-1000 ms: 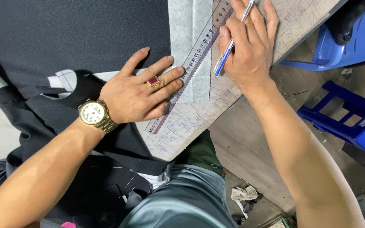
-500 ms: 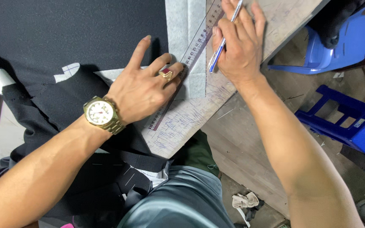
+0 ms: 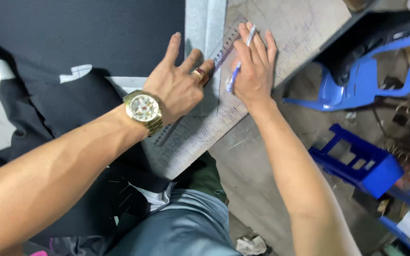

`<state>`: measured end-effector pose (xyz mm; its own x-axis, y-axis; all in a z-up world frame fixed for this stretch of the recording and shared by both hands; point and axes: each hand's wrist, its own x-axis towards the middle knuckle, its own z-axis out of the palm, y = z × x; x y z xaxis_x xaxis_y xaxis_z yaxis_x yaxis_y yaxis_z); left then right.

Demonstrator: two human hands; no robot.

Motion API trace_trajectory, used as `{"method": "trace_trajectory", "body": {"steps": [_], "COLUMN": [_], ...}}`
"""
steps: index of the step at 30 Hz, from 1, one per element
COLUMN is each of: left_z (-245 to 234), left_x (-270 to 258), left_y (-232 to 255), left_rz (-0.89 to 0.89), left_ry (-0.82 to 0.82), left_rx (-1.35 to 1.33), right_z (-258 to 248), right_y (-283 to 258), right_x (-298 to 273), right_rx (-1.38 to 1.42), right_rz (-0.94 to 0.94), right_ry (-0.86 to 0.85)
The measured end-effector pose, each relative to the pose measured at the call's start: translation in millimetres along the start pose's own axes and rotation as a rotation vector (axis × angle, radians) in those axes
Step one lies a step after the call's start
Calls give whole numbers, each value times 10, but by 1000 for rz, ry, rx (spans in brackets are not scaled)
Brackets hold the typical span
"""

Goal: The person marks a piece of dark fabric using a ruler and a pen, then uses a piece of chalk to draw additional lines on the material. They later fold the fabric over a padded pressing board and press the seams using an electric iron.

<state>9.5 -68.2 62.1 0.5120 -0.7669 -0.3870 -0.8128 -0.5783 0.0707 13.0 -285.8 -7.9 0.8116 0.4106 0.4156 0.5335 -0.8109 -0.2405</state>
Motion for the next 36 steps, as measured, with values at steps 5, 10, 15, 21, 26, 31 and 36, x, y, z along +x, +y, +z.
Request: {"method": "trace_trajectory", "body": {"steps": [5,10,15,21,26,31,36], "left_z": [-66,-126,55,55,48,83,32], "left_x": [14,-14,16,5,-19,6,-24], "left_y": [-15,-27,15,14,10,15,-2], "left_rz": [3,24,-3,-7,-6,-13,6], "left_ry": [-72,-175,-46,-20,-12,-36,-38], "left_rx": [-1,-26,24,11,0,3,-11], "right_z": [-123,-432,-424,-383,-492,-515,-430], "right_y": [-130,-741,-828,-783,-924,-943,-854], "right_x": [-192,-504,-359,-363,-265,-245,-333], "right_rx": [185,729,606,551,562,577,598], "right_rz": [201,812,585,460,373,418,326], "right_ry": [82,-44,-175,-194,-281,-278,-228]}}
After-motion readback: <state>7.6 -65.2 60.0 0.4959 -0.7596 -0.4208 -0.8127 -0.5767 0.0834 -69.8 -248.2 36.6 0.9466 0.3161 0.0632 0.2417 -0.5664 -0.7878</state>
